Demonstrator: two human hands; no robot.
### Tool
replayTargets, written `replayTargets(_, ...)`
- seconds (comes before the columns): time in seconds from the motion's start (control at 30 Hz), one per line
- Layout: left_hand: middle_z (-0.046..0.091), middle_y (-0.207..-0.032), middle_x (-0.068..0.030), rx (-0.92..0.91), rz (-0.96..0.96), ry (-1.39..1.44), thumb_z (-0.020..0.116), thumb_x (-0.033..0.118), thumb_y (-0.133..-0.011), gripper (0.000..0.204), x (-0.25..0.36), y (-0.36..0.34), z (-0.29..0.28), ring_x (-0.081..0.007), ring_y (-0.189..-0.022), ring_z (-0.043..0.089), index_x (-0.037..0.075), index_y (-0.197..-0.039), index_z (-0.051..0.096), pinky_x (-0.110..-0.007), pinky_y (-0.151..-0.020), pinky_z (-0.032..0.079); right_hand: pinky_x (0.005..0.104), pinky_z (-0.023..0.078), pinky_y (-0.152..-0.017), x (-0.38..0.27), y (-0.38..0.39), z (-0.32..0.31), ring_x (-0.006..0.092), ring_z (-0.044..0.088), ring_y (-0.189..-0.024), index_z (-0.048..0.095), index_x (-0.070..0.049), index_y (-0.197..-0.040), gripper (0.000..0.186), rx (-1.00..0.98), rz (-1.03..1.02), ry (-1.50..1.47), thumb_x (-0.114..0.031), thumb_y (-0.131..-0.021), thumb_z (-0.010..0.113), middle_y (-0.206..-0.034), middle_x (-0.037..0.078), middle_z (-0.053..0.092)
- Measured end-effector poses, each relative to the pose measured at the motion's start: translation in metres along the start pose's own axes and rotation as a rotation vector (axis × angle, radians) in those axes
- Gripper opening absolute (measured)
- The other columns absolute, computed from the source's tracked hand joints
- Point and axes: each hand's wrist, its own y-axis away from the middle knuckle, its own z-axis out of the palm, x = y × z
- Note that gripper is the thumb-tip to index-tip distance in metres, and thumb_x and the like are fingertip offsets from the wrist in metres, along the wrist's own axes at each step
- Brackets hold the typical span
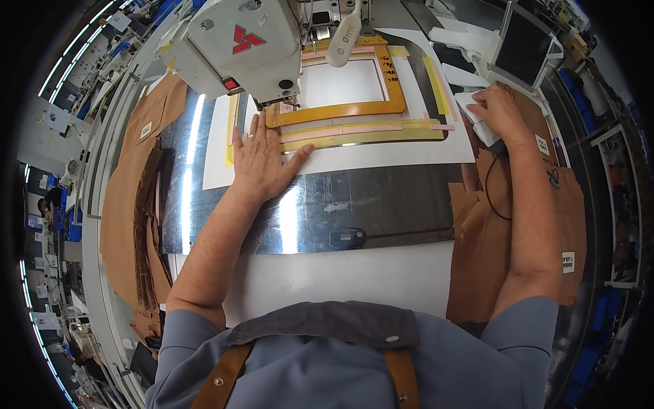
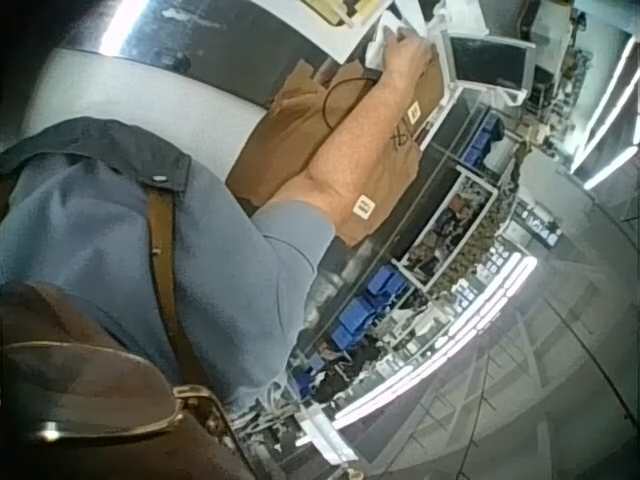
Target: Sewing leather bag components using an industrial sewing machine in a manufacturing workshop.
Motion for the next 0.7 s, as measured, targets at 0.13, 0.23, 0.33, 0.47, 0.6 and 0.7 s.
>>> replayTargets(0.13,0.028,-0.166,-0.0191,-0.067,-0.086,0.118,0.031,0.08,-0.094,0.104,-0.032,0.005,-0.002,-0.0297,-0.156,0.022,-0.002,-0.159,0.027,-0.061,-0.124,0.008,0.0415,0.054,-0.081,0.013,0.003,0.0,0.0335,0.071,-0.087,0.078,0.0,-0.093,0.021,0.036,0.021,-0.106,-0.018,-0.084,0.077,-0.094,0.019,0.073)
replayTargets(0.23,0.035,-0.164,-0.0157,-0.033,-0.026,0.115,0.039,0.07,-0.098,0.089,-0.048,0.028,-0.007,-0.028,-0.155,0.026,0.004,-0.158,0.034,-0.059,-0.124,0.008,0.0418,0.055,-0.078,0.016,-0.005,0.008,0.0368,0.071,-0.083,0.078,-0.002,-0.086,0.014,0.109,-0.084,-0.031,-0.014,-0.081,0.075,-0.086,0.019,0.072)
replayTargets(0.33,0.04,-0.161,-0.0141,-0.006,0.002,0.185,0.044,0.062,-0.1,0.077,-0.05,0.049,-0.017,-0.0283,-0.153,0.032,0.009,-0.155,0.042,-0.057,-0.125,0.009,0.0438,0.056,-0.075,0.006,-0.012,0.005,0.0401,0.07,-0.08,0.075,-0.001,-0.08,0.01,0.084,-0.075,-0.057,-0.011,-0.078,0.072,-0.079,0.021,0.07)
replayTargets(0.47,0.044,-0.159,-0.014,0.034,0.037,0.278,0.045,0.06,-0.102,0.07,-0.044,0.055,-0.018,-0.0302,-0.151,0.035,0.011,-0.151,0.048,-0.056,-0.125,0.01,0.0451,0.056,-0.076,0.015,-0.013,0.004,0.0402,0.07,-0.079,0.074,0.0,-0.077,0.009,0.058,-0.047,0.026,-0.008,-0.076,0.069,-0.079,0.023,0.07)
replayTargets(0.6,0.046,-0.157,-0.0138,0.049,0.02,0.293,0.043,0.059,-0.103,0.067,-0.047,0.058,-0.017,-0.0308,-0.15,0.037,0.012,-0.15,0.049,-0.055,-0.125,0.011,0.0442,0.056,-0.074,-0.002,-0.012,-0.004,0.0381,0.071,-0.076,0.074,0.0,-0.073,0.008,0.01,0.006,-0.023,-0.007,-0.074,0.069,-0.078,0.022,0.07)
replayTargets(0.7,0.047,-0.157,-0.014,0.057,0.021,0.294,0.044,0.058,-0.103,0.066,-0.046,0.057,-0.017,-0.0311,-0.149,0.038,0.012,-0.15,0.049,-0.055,-0.125,0.012,0.0417,0.056,-0.071,0.008,-0.01,-0.004,0.0347,0.07,-0.072,0.077,-0.002,-0.078,0.01,-0.009,0.064,-0.107,-0.009,-0.073,0.071,-0.076,0.021,0.071)
